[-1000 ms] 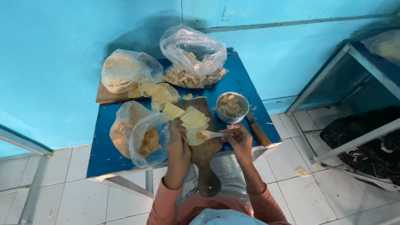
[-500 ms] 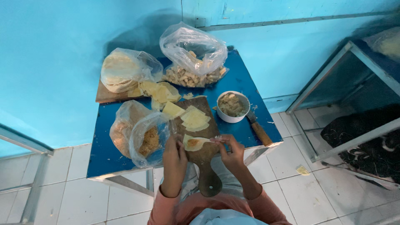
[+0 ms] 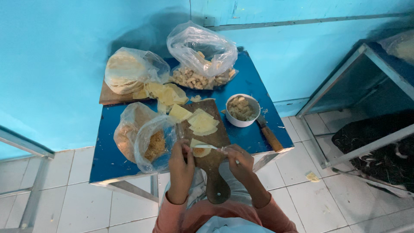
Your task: The person sits at a small table and folds thin wrapper sheets around pieces of filling, scooping filling with a spoon and pressing each wrapper closed. The finished wrapped pieces accumulate in a pile on the table as the person works through the wrappers one at a time.
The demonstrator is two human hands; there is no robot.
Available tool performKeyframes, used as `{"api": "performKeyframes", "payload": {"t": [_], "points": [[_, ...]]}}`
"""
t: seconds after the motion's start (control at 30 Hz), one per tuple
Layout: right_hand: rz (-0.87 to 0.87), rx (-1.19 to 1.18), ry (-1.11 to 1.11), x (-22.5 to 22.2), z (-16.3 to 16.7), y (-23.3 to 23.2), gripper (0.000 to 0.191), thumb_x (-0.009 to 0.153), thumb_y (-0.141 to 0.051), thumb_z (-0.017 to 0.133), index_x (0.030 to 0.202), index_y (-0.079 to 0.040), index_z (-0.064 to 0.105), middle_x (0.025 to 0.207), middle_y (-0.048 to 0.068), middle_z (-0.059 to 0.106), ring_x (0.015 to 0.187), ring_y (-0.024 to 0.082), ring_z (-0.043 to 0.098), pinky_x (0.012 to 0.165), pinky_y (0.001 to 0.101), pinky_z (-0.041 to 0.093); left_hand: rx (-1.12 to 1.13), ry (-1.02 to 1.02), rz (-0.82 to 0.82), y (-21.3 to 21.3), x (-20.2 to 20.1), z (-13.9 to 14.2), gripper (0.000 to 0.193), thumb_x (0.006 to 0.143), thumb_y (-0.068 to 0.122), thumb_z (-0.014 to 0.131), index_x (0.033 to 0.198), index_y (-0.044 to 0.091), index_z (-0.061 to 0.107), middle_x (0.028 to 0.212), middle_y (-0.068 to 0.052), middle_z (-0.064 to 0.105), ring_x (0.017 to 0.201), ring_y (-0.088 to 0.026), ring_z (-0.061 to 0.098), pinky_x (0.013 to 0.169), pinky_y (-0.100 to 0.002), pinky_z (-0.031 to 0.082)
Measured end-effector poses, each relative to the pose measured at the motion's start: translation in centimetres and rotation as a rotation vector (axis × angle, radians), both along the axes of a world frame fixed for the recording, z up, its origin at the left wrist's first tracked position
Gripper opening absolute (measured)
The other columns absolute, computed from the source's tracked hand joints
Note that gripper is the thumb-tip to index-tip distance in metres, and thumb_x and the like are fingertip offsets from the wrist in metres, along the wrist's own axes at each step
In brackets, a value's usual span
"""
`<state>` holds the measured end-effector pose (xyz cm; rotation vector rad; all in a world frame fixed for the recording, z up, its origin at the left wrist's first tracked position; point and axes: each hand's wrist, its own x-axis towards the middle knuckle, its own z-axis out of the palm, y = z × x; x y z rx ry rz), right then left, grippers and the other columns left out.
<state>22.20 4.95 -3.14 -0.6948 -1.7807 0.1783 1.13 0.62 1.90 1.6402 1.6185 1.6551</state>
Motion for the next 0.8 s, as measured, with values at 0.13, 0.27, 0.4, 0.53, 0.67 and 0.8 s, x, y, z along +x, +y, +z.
{"api": "performKeyframes", "payload": {"t": [0.13, 0.27, 0.4, 0.53, 0.67, 0.8], "points": [[0.029, 0.025, -0.014, 0.0, -0.2, -0.1, 0.022, 0.094, 0.011, 0.063, 0.106, -0.007, 0.061, 0.108, 0.011, 0.079, 0.104, 0.025, 0.077, 0.088, 0.0340, 0.063, 0.007, -0.025, -0.022, -0.1, 0.0, -0.1, 0.025, 0.092, -0.002, 0.062, 0.117, -0.002, 0.059, 0.088, -0.015, 0.064, 0.076, -0.027, 0.067, 0.069, -0.036, 0.054], [0.069, -0.200, 0.267, -0.8, 0.1, 0.1, 0.031, 0.095, 0.010, 0.066, 0.119, -0.007, 0.060, 0.109, 0.011, 0.077, 0.104, 0.021, 0.075, 0.091, 0.0347, 0.061, 0.019, -0.041, -0.020, -0.3, 0.2, -0.1, 0.024, 0.092, -0.002, 0.063, 0.116, -0.002, 0.061, 0.088, -0.014, 0.063, 0.074, -0.026, 0.066, 0.068, -0.034, 0.054], [0.098, -0.434, 0.428, -2.4, 3.1, 2.0, 0.045, 0.095, 0.009, 0.065, 0.136, -0.005, 0.054, 0.110, 0.011, 0.078, 0.097, 0.017, 0.076, 0.083, 0.0325, 0.062, -0.009, -0.048, -0.032, -0.6, 0.6, -0.5, 0.018, 0.095, 0.000, 0.061, 0.113, -0.001, 0.060, 0.091, -0.015, 0.064, 0.074, -0.028, 0.066, 0.068, -0.036, 0.054], [0.249, -0.276, 0.287, -6.5, 7.0, 2.7, 0.042, 0.097, 0.006, 0.069, 0.136, -0.006, 0.057, 0.115, 0.011, 0.077, 0.106, 0.018, 0.075, 0.089, 0.0329, 0.063, 0.175, 0.003, -0.038, -0.7, 1.1, -1.0, 0.011, 0.099, -0.003, 0.052, 0.109, 0.000, 0.057, 0.104, -0.019, 0.066, 0.089, -0.037, 0.067, 0.079, -0.040, 0.053], [0.459, -0.517, 0.052, -9.0, 9.7, 2.1, 0.044, 0.104, 0.000, 0.056, 0.147, -0.006, 0.049, 0.134, 0.013, 0.069, 0.117, 0.023, 0.070, 0.095, 0.0339, 0.059, 0.057, 0.007, -0.024, -1.0, 1.5, -1.2, 0.010, 0.099, -0.002, 0.053, 0.107, -0.001, 0.059, 0.097, -0.022, 0.062, 0.084, -0.041, 0.064, 0.074, -0.044, 0.050], [0.134, -0.470, -0.130, -7.5, 9.5, 2.1, 0.049, 0.097, -0.006, 0.061, 0.145, -0.008, 0.052, 0.124, 0.015, 0.072, 0.110, 0.029, 0.073, 0.087, 0.0376, 0.059, 0.118, 0.070, -0.036, -1.1, 1.4, -1.0, 0.011, 0.097, -0.003, 0.055, 0.106, 0.001, 0.060, 0.098, -0.021, 0.063, 0.091, -0.041, 0.063, 0.079, -0.046, 0.050]]}}
